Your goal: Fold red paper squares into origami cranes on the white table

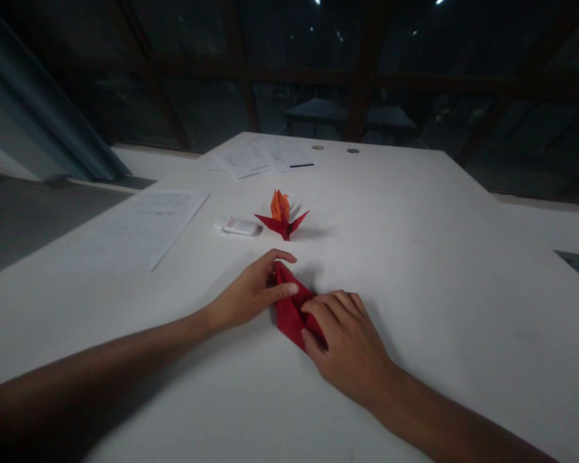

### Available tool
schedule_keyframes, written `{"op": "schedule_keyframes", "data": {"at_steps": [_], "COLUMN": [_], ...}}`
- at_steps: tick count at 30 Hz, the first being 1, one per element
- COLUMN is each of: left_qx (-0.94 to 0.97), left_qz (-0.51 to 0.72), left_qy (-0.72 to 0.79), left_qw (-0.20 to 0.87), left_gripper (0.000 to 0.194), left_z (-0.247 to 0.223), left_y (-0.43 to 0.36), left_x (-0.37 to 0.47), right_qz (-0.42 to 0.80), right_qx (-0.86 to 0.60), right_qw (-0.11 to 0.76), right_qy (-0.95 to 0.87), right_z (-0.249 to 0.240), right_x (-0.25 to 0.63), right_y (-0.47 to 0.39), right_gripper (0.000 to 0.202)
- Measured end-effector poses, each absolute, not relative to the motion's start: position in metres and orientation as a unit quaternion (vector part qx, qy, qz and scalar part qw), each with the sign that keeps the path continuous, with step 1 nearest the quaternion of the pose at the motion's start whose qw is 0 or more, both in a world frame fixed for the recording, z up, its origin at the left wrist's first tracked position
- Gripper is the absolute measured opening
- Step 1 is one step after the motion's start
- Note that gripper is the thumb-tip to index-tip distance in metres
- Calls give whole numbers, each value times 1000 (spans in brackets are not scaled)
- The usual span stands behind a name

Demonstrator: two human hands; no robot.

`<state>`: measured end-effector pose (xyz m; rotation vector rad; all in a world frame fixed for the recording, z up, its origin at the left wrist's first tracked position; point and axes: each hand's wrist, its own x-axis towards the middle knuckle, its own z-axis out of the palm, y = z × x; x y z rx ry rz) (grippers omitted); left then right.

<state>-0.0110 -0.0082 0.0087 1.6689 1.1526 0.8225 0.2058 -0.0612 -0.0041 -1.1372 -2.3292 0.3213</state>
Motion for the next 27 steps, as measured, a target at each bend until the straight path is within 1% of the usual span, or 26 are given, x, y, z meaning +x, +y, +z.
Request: {"op": "schedule_keyframes", "data": {"at_steps": [2,7,11,14,16,18,21,25,27], "left_qx": [689,699,724,799,843,868,890,913,924], "left_qz": [324,331,294,248,217,188,146,107,100], "left_qy": [476,493,505,479,450,428,400,371,357], "left_qw": [440,398,367,266,198,169,160,127,99], "left_gripper": [49,41,35,22,18,19,22,20,25], "left_z": [7,1,5,11,14,16,20,25,25], "left_y": [-7,-6,-5,-2,0,0,0,-2,-3], "left_x": [-12,-12,-16,-20,-23,-25,-27,-31,-32], "right_qz": [113,90,100,103,111,126,152,170,168], "right_qx": [-399,-378,-384,-401,-422,-442,-454,-445,-443], "right_qw": [256,231,230,241,251,258,256,242,239], "right_qy": [-873,-892,-889,-878,-864,-850,-840,-845,-847], "right_z": [-3,-1,-1,-2,-4,-5,-4,0,1], "right_x": [206,206,207,208,209,210,212,215,217], "right_y": [-62,-65,-67,-67,-66,-64,-60,-56,-56], "right_gripper": [21,15,15,14,17,24,35,29,27]}}
